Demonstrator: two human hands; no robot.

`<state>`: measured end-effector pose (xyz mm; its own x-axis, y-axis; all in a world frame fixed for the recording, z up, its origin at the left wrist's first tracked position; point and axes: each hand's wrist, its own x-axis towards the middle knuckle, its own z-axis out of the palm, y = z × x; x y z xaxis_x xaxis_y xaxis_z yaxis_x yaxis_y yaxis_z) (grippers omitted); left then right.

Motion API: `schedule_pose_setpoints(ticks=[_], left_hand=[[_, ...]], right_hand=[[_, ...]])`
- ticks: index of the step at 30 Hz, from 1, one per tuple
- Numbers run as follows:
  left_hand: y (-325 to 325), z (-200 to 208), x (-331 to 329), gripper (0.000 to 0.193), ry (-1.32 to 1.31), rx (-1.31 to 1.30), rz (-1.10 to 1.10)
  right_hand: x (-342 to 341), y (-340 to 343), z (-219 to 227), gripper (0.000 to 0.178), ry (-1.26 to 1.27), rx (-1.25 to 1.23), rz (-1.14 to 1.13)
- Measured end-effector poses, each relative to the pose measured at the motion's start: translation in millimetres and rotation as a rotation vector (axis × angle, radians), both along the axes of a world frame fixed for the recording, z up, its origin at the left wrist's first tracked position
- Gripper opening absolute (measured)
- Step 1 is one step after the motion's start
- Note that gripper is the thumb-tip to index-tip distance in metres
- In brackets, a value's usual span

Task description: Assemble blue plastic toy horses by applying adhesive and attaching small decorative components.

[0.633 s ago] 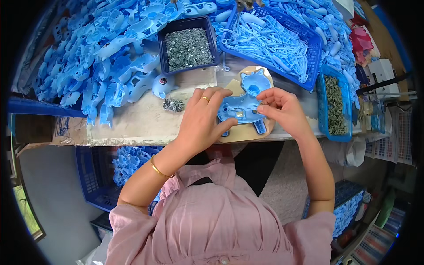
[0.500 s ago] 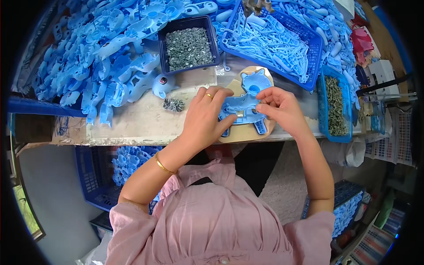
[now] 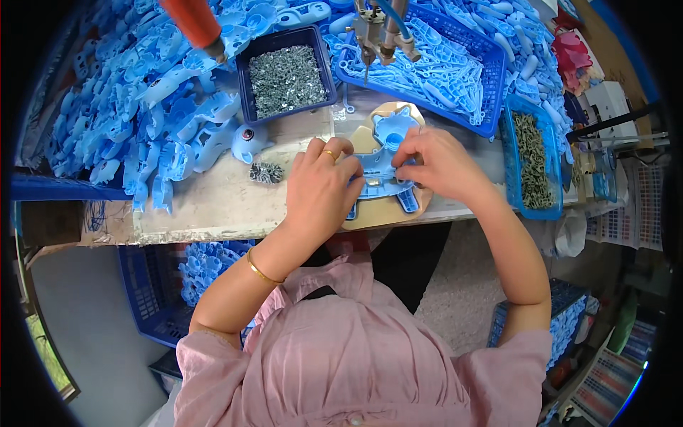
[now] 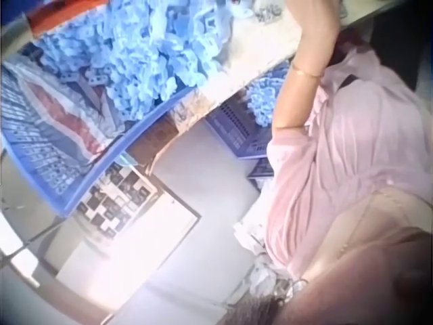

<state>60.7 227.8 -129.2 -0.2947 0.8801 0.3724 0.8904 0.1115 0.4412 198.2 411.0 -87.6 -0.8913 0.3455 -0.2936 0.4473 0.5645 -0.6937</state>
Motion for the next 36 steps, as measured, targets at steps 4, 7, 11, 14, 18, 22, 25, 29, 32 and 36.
schedule_pose_setpoints(ticks=[4,7,11,14,18,22,25,29,32,36], left_hand=[[1.6,3.8,0.3,0.011,0.066,-0.002,0.034],[1.2,3.0,-0.2,0.009,0.09,-0.032,0.048],[0.1,-0.6,0.6,0.008,0.076,-0.047,0.052],[-0.6,-8.2,0.4,0.012,0.033,0.045,0.066],[-6.0,6.6,3.2,0.018,-0.034,0.118,0.044],[-28.4,6.4,-42.5,0.016,0.073,0.111,0.076],[-25.1,18.4,-87.1,0.013,0.281,-0.1,0.192],[11.9,21.5,-132.1,0.008,0.549,-0.148,0.196],[40.1,14.0,-152.6,0.01,0.633,-0.286,0.211],[51.8,15.4,-156.4,0.009,0.625,-0.411,0.117]], right_hand=[[-6.7,1.1,4.7,0.016,0.008,0.32,0.053],[-14.4,-0.2,4.2,0.018,-0.118,0.35,0.077],[-18.3,-16.4,6.8,0.019,-0.148,0.598,0.112],[-61.0,-57.0,32.6,0.042,0.532,0.418,0.003],[-160.8,-88.9,94.4,0.048,1.256,0.026,-0.039],[-173.2,-86.7,176.6,0.05,0.62,-0.289,0.004],[-176.9,-44.9,139.6,0.052,0.678,-0.034,0.005],[-166.5,-39.7,104.9,0.053,0.961,0.019,-0.009],[-151.5,-38.4,103.1,0.037,0.868,-0.022,-0.013],[-137.5,-26.2,101.1,0.036,0.865,-0.001,-0.03]])
